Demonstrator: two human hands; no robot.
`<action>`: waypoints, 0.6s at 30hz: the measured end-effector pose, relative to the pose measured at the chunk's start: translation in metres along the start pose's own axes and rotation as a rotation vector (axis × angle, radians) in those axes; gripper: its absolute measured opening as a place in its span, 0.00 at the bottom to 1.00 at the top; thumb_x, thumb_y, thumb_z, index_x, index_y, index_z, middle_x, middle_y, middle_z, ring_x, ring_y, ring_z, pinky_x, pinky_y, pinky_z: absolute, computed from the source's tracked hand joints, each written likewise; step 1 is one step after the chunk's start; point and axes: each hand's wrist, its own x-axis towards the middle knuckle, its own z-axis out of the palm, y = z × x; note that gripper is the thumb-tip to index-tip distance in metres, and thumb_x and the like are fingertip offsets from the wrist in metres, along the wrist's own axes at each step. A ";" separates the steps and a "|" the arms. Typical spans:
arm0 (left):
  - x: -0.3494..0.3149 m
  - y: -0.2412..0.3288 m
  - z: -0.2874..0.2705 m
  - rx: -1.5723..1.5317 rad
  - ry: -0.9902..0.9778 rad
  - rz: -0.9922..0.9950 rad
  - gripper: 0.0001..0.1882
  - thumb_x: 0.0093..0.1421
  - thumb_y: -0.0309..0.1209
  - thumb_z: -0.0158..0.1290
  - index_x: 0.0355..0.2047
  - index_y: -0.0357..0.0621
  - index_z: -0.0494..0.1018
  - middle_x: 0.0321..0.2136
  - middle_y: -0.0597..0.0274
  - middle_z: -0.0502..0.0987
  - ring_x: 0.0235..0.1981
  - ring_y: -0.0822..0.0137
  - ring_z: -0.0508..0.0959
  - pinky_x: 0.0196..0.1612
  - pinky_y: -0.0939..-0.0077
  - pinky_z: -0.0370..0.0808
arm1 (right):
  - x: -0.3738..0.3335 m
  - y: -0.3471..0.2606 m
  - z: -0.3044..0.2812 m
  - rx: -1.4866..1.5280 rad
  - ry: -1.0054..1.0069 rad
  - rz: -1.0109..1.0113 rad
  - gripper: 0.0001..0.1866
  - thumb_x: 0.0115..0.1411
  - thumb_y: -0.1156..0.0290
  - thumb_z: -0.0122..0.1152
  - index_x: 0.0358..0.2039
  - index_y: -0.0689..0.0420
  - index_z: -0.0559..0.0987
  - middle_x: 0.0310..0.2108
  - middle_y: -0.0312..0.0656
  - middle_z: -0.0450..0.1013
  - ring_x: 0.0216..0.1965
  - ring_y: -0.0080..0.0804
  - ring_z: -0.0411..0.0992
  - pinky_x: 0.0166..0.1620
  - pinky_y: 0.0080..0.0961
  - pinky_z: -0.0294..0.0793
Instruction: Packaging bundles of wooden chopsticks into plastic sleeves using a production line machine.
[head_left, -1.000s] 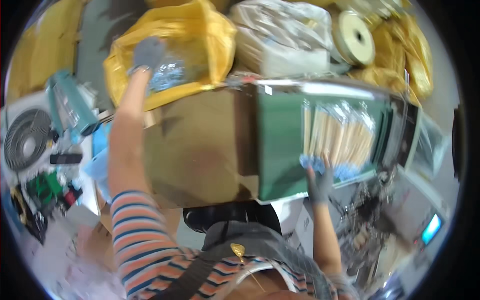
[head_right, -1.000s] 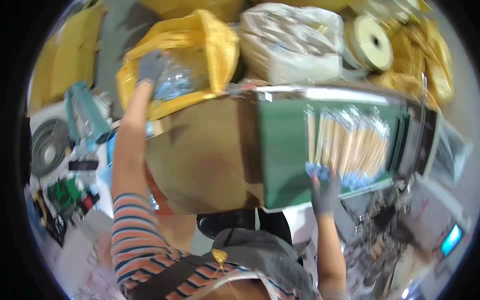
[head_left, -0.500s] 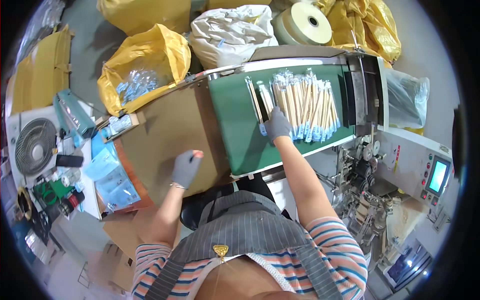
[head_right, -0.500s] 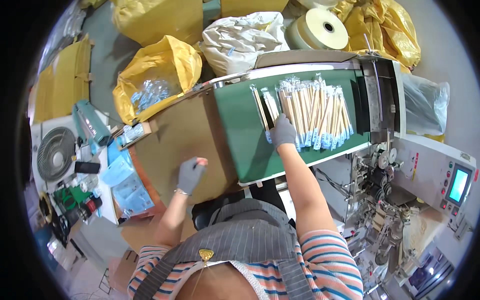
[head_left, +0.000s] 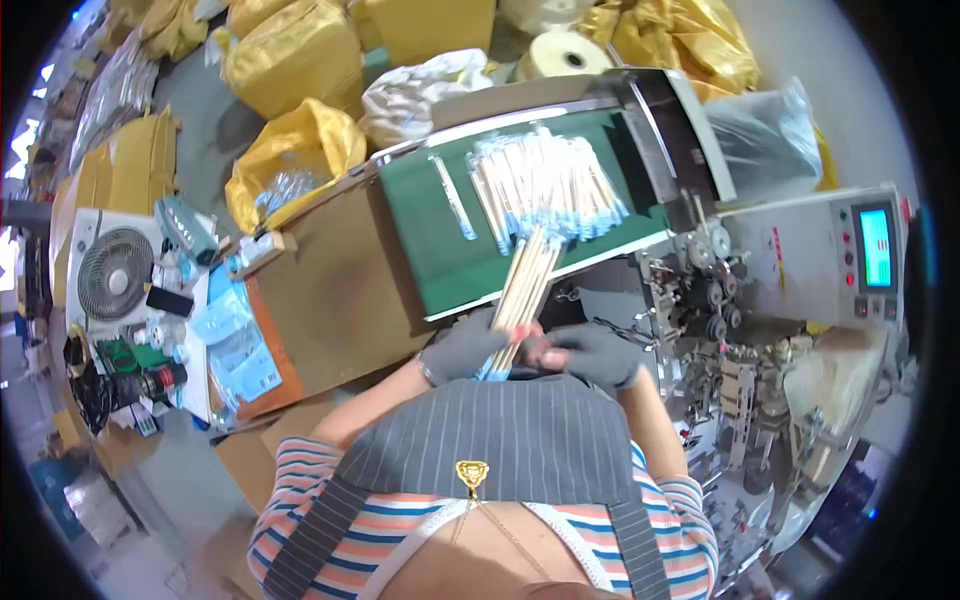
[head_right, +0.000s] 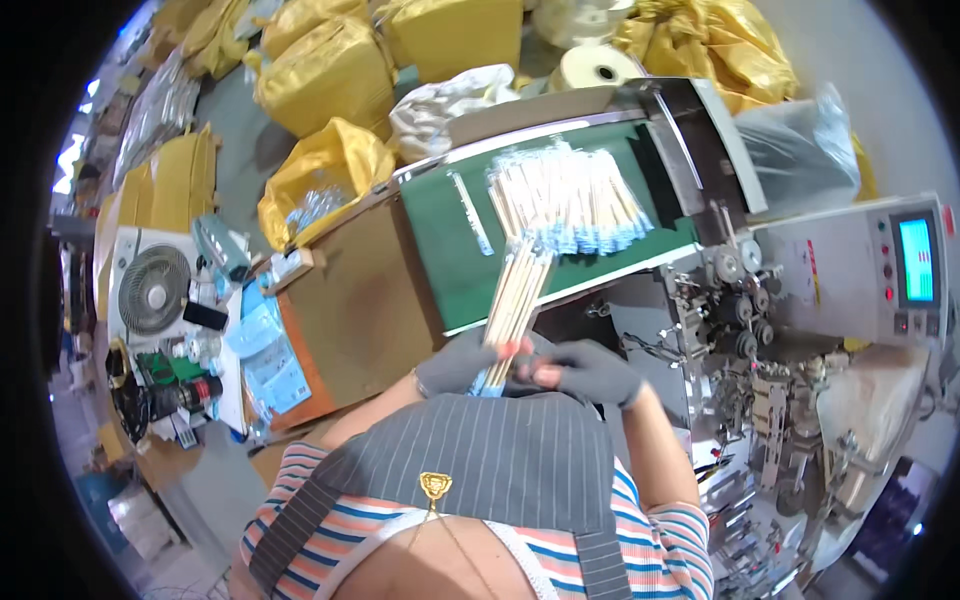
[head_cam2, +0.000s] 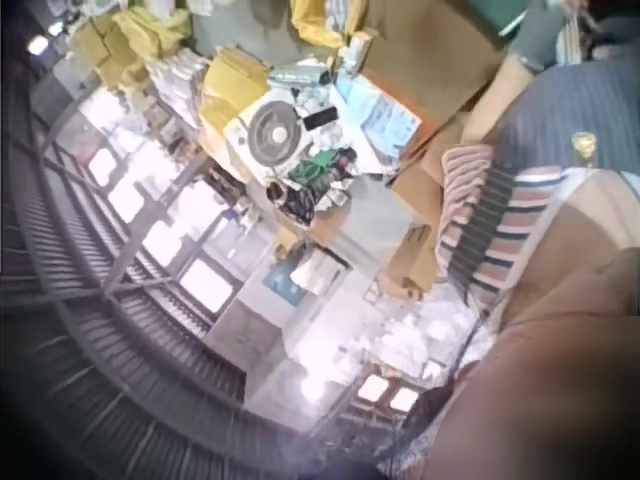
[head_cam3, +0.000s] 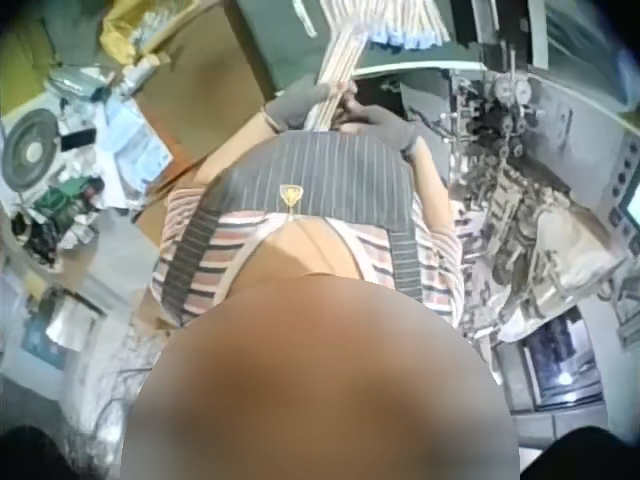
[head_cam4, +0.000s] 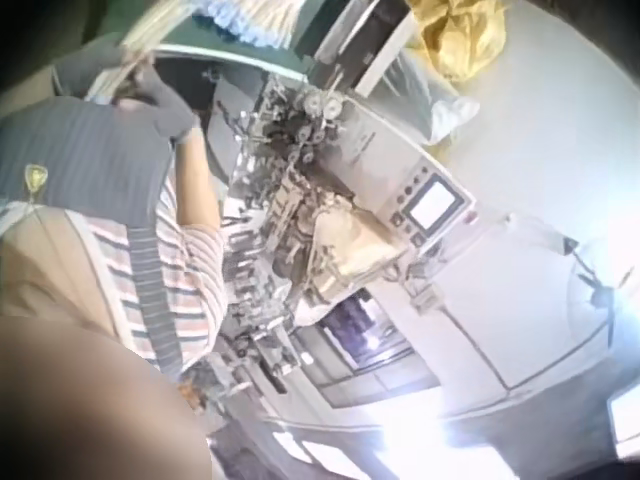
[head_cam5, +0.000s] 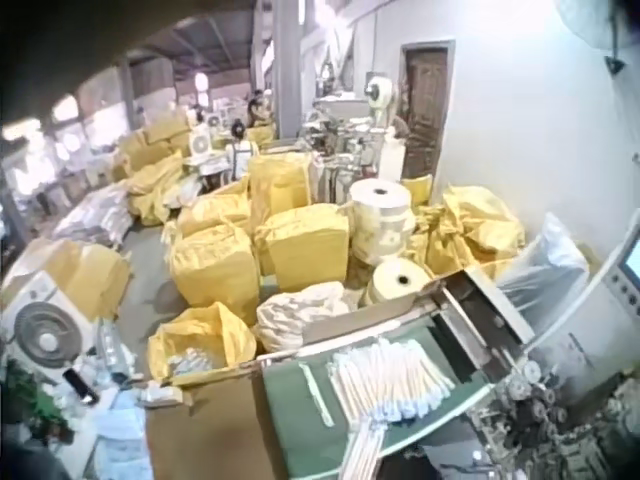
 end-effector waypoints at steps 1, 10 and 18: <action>-0.006 0.002 0.011 -0.034 -0.082 -0.001 0.21 0.54 0.41 0.55 0.41 0.37 0.68 0.34 0.59 0.72 0.33 0.70 0.74 0.37 0.76 0.71 | -0.013 -0.004 -0.004 0.132 0.222 -0.094 0.20 0.56 0.62 0.56 0.44 0.63 0.72 0.33 0.37 0.71 0.37 0.22 0.69 0.44 0.19 0.68; -0.011 0.021 0.053 0.153 0.287 -0.028 0.18 0.61 0.38 0.47 0.42 0.34 0.68 0.30 0.60 0.74 0.25 0.76 0.74 0.25 0.83 0.70 | -0.025 -0.055 -0.001 0.163 0.865 -0.437 0.12 0.56 0.64 0.56 0.30 0.61 0.76 0.19 0.30 0.67 0.17 0.12 0.61 0.21 0.11 0.58; -0.006 0.035 0.069 0.187 0.445 0.297 0.19 0.62 0.42 0.45 0.34 0.35 0.71 0.18 0.64 0.71 0.14 0.77 0.67 0.16 0.84 0.61 | -0.003 -0.053 0.040 0.196 0.627 -0.625 0.12 0.60 0.67 0.51 0.33 0.64 0.74 0.25 0.36 0.71 0.21 0.17 0.67 0.26 0.15 0.67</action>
